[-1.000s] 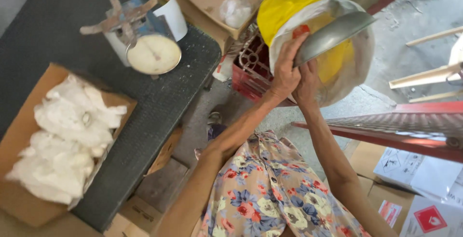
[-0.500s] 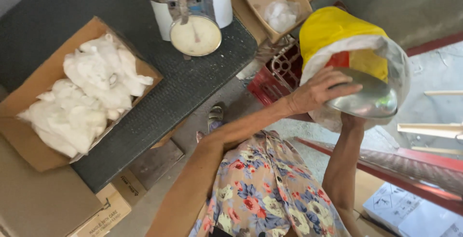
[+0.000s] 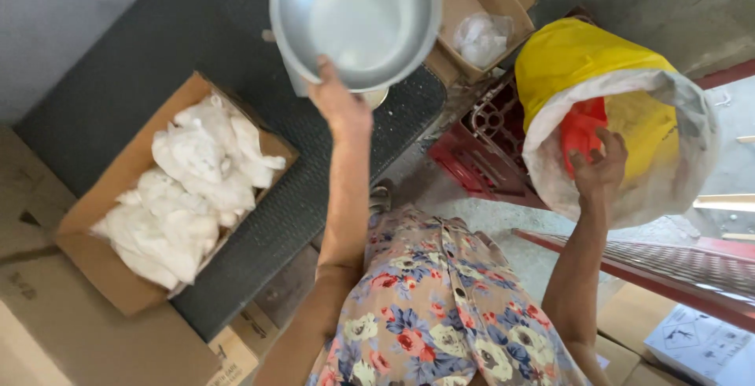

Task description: Scooping powder from a large sack, weighing it on a scale, and sealing it into smaller plastic bags.

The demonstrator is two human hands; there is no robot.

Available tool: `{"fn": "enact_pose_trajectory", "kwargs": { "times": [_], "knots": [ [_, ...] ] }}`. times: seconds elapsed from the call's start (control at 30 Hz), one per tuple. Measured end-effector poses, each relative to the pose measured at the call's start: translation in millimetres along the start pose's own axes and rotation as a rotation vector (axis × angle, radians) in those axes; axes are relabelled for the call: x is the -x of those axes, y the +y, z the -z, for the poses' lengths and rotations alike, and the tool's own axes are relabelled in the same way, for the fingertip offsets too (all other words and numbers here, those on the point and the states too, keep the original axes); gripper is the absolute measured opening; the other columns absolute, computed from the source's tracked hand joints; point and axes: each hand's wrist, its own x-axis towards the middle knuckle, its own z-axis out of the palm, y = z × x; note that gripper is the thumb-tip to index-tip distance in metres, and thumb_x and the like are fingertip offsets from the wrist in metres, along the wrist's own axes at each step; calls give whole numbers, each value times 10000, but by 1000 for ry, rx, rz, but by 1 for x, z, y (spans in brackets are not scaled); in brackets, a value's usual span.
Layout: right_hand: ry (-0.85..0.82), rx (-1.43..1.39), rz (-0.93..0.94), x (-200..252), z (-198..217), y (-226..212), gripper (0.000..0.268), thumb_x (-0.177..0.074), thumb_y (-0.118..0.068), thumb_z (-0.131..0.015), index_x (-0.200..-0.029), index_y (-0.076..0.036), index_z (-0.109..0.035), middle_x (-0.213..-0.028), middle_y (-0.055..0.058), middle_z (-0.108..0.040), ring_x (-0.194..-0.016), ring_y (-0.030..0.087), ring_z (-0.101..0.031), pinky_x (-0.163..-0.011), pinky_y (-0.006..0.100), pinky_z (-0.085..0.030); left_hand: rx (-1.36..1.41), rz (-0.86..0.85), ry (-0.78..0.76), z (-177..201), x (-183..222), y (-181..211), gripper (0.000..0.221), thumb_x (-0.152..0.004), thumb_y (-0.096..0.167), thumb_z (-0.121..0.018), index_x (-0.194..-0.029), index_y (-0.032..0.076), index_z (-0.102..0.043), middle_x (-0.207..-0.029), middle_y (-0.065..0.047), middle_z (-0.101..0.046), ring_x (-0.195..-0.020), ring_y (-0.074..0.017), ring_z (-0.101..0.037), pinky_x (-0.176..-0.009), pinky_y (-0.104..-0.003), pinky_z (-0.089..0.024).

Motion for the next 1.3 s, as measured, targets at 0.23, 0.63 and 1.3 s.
{"fn": "enact_pose_trajectory", "kwargs": {
  "times": [0.23,0.63,1.3],
  "knots": [
    [151,166,178,3,-24,-8,282,-933,26,-767,-1189,9,-653,-1106,175,-613,-913,200,-606,-828,331,-518,163,-221,-71,60,-90,13,459,-1052,242,-497,-1474,88,-409,-1360,-138,-581,-1198,-309,-632,-947,-493,-559],
    [292,287,397,47,-71,-82,264,-865,47,-687,-1118,-27,-670,-1226,133,-627,-1133,284,-621,-940,387,-533,-385,-567,0,73,-131,21,725,-1027,471,-580,-1440,-83,-362,-1402,-293,-494,-1260,-373,-593,-1029,-479,-556],
    [402,-60,-567,27,108,22,931,-772,-271,-815,-1547,-98,-327,-1423,72,-395,-1220,218,-463,-838,425,-505,-649,-874,-448,-63,47,-102,360,-962,91,-631,-1307,0,-585,-1234,-131,-607,-1043,-233,-592,-890,-341,-520]
  ]
}}
